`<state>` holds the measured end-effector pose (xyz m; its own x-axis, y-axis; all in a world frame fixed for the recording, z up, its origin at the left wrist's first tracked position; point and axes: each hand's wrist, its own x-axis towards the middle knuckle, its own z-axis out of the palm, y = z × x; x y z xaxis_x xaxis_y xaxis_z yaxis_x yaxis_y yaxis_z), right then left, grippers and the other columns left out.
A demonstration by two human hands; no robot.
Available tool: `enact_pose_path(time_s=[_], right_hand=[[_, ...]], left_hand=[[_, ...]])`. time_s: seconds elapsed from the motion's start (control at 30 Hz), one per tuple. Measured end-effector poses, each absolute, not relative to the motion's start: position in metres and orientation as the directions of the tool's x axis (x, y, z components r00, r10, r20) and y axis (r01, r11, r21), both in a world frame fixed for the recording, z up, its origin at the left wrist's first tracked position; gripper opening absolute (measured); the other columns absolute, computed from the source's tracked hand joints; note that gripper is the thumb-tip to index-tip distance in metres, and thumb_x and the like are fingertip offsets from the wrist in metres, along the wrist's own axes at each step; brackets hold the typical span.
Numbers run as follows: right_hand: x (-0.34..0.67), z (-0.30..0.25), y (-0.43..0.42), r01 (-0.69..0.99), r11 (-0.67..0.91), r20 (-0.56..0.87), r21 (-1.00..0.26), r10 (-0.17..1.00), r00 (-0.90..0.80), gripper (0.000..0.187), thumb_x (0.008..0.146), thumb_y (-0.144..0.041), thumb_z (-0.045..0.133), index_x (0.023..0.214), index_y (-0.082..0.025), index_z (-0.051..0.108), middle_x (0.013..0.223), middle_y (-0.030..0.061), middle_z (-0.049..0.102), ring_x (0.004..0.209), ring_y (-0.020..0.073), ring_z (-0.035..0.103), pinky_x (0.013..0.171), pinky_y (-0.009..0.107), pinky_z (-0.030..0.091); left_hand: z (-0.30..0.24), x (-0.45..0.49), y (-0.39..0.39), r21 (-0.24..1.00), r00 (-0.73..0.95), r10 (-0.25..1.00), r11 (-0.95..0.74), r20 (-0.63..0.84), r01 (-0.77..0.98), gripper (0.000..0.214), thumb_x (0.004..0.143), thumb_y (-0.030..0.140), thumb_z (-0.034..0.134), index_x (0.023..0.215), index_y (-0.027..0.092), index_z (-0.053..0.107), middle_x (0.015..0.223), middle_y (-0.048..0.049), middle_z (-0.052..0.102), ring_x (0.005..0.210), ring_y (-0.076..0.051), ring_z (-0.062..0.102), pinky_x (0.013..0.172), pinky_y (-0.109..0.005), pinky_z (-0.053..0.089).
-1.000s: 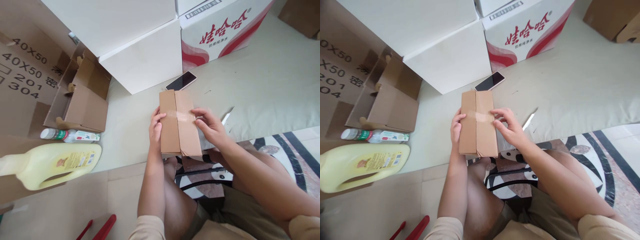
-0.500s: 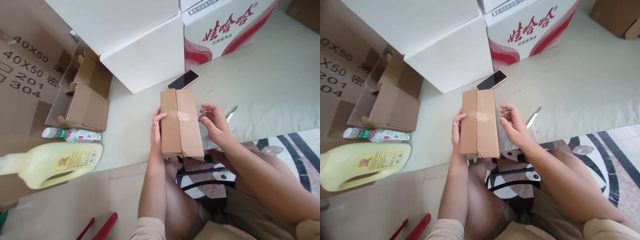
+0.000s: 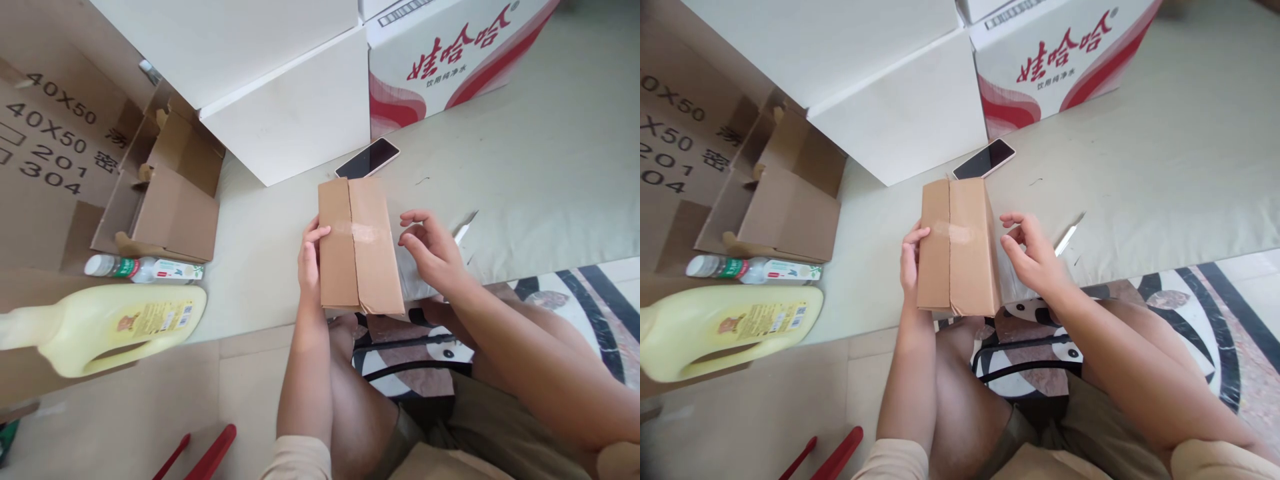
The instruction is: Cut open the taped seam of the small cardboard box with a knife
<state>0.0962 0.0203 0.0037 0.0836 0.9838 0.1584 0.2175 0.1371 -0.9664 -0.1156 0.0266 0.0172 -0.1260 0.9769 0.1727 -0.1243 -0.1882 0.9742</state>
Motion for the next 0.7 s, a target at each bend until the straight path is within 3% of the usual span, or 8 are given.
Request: enact_pose_path(time_s=[0.17,0.47,0.7], right_hand=[[0.0964,0.0037,0.0211,0.234,0.137,0.158,-0.963,0.985,0.074,0.024,0.092,-0.028,0.053,0.116,-0.026,0.055,0.096,0.0021,0.062,0.077,0.016,0.06,0.075,0.036,0.051],[0.0966,0.004,0.0209,0.223,0.138,0.157,-0.965,0.985,0.067,0.023,0.093,-0.029,0.053,0.115,-0.026,0.056,0.101,0.003,0.062,0.078,0.0162,0.061,0.078,0.037,0.051],[0.0959,0.0047,0.0198,0.241,0.125,0.144,-0.962,0.987,0.065,0.022,0.094,-0.03,0.052,0.115,-0.027,0.055,0.096,0.0024,0.062,0.079,0.0176,0.061,0.08,0.039,0.052]], left_hand=[[0.0201,-0.1196,0.0254,0.974,-0.098,0.97,-0.226,0.223,-0.023,0.035,0.098,0.057,0.053,0.107,0.032,0.075,0.147,-0.0013,0.06,0.14,-0.025,0.053,0.118,-0.043,0.043],[0.0147,-0.1145,0.0284,0.969,-0.124,0.975,-0.201,0.184,-0.144,0.049,0.096,0.07,0.044,0.101,0.032,0.074,0.15,-0.0003,0.059,0.138,-0.025,0.056,0.114,-0.045,0.046],[0.0176,-0.1202,0.0283,0.982,-0.131,0.974,-0.186,0.182,-0.018,0.043,0.095,0.066,0.053,0.104,0.031,0.077,0.147,-0.0034,0.061,0.139,-0.026,0.055,0.116,-0.046,0.045]])
